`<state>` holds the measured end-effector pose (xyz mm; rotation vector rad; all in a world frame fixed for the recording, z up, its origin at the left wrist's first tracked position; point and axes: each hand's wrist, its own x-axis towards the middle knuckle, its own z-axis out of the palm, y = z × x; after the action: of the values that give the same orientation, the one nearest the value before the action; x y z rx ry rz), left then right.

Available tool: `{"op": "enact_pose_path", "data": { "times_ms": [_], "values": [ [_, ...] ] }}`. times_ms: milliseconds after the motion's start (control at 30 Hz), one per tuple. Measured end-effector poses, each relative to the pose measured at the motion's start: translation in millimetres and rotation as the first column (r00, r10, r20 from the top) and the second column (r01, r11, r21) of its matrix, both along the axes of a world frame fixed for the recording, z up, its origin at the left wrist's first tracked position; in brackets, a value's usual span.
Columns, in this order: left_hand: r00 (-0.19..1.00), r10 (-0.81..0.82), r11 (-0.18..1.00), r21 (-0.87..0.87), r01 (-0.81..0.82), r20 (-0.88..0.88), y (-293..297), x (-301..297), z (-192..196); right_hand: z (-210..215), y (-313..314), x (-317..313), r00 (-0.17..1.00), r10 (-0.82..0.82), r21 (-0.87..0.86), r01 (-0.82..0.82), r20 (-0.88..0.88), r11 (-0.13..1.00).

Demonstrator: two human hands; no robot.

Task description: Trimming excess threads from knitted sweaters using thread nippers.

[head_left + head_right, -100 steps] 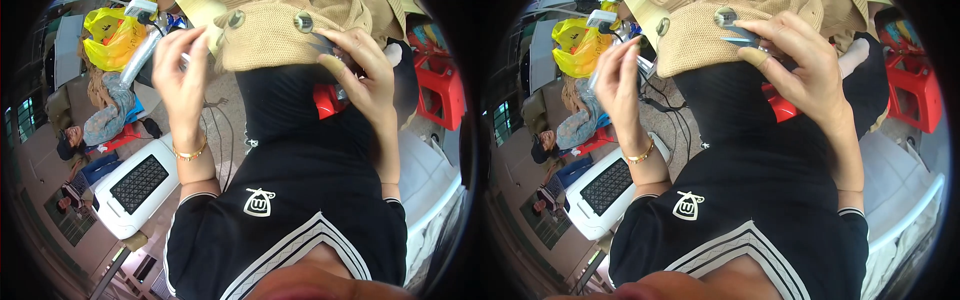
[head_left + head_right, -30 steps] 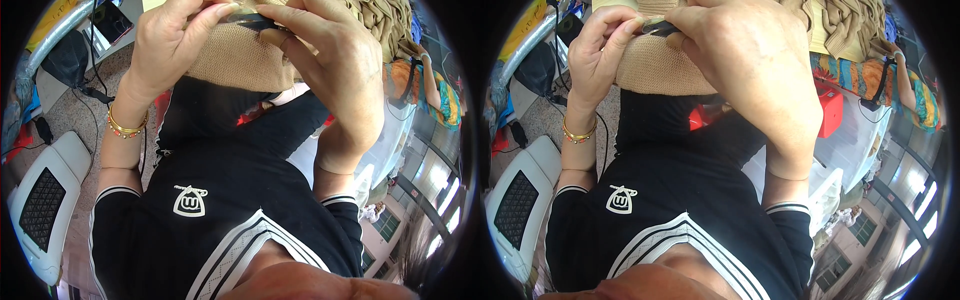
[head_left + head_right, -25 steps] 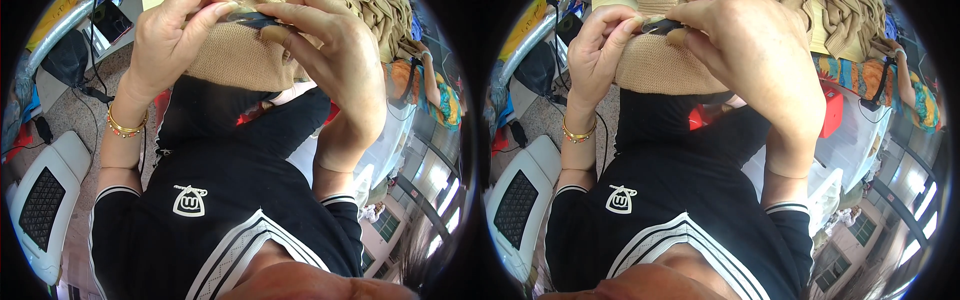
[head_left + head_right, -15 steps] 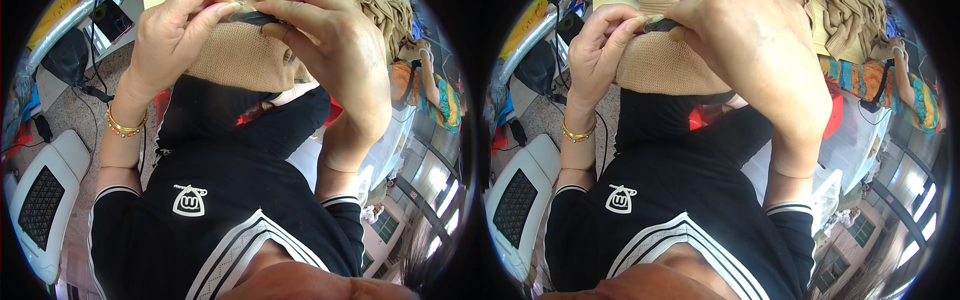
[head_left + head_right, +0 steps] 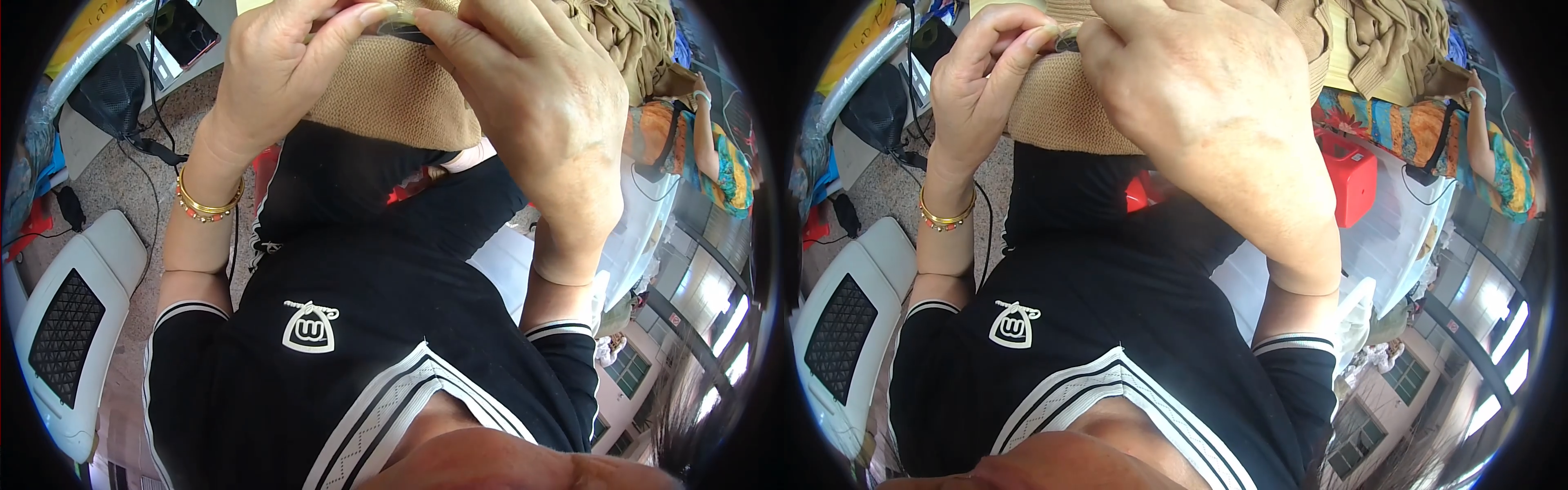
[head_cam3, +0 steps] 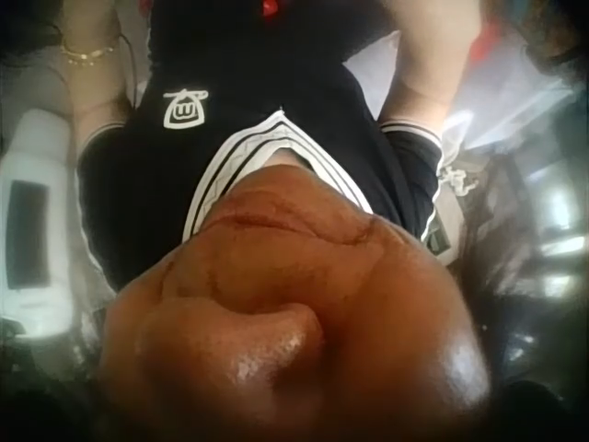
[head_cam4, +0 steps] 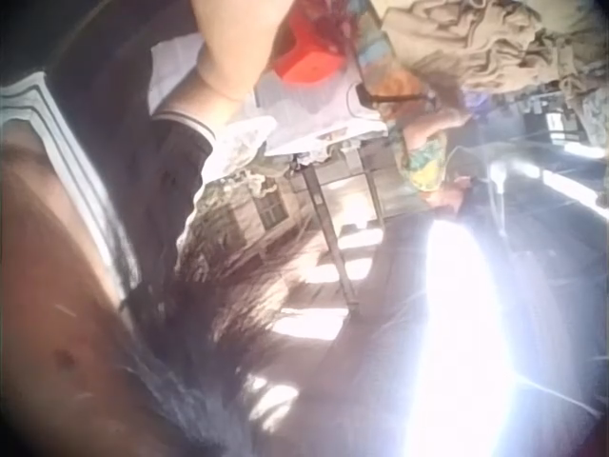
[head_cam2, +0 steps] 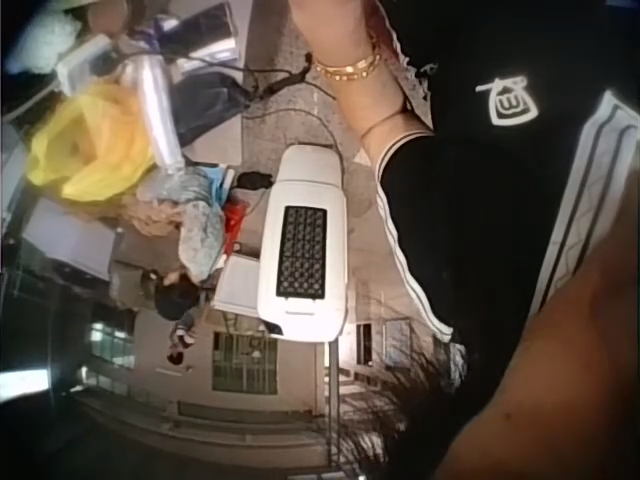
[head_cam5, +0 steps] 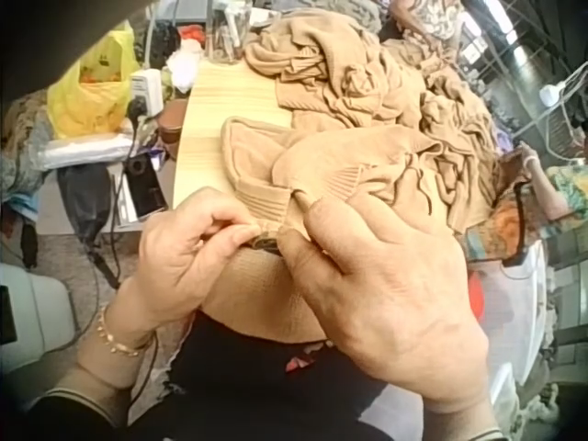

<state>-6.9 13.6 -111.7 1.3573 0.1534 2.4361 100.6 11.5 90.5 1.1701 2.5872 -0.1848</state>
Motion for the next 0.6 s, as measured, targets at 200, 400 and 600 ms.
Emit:
{"op": "enact_pose_path", "data": {
  "times_ms": [200, 400, 600],
  "values": [
    [0.996, -0.064, 0.997, -0.029, 0.066, 0.061, -5, -3, -5, -23, -6, 29, 0.914, 0.277, 0.248, -0.207, -0.295, 0.946],
    [0.838, -0.113, 0.691, -0.648, -0.319, -0.533, -62, -33, 22, -26, -2, 44, 0.820, 0.282, 0.227, -0.190, -0.498, 0.955],
    [0.852, -0.190, 0.704, -0.672, -0.228, -0.488, -56, -18, 15, -36, 31, 167, 0.493, 0.351, 0.557, 0.371, -0.796, 0.743]
  ]
}}
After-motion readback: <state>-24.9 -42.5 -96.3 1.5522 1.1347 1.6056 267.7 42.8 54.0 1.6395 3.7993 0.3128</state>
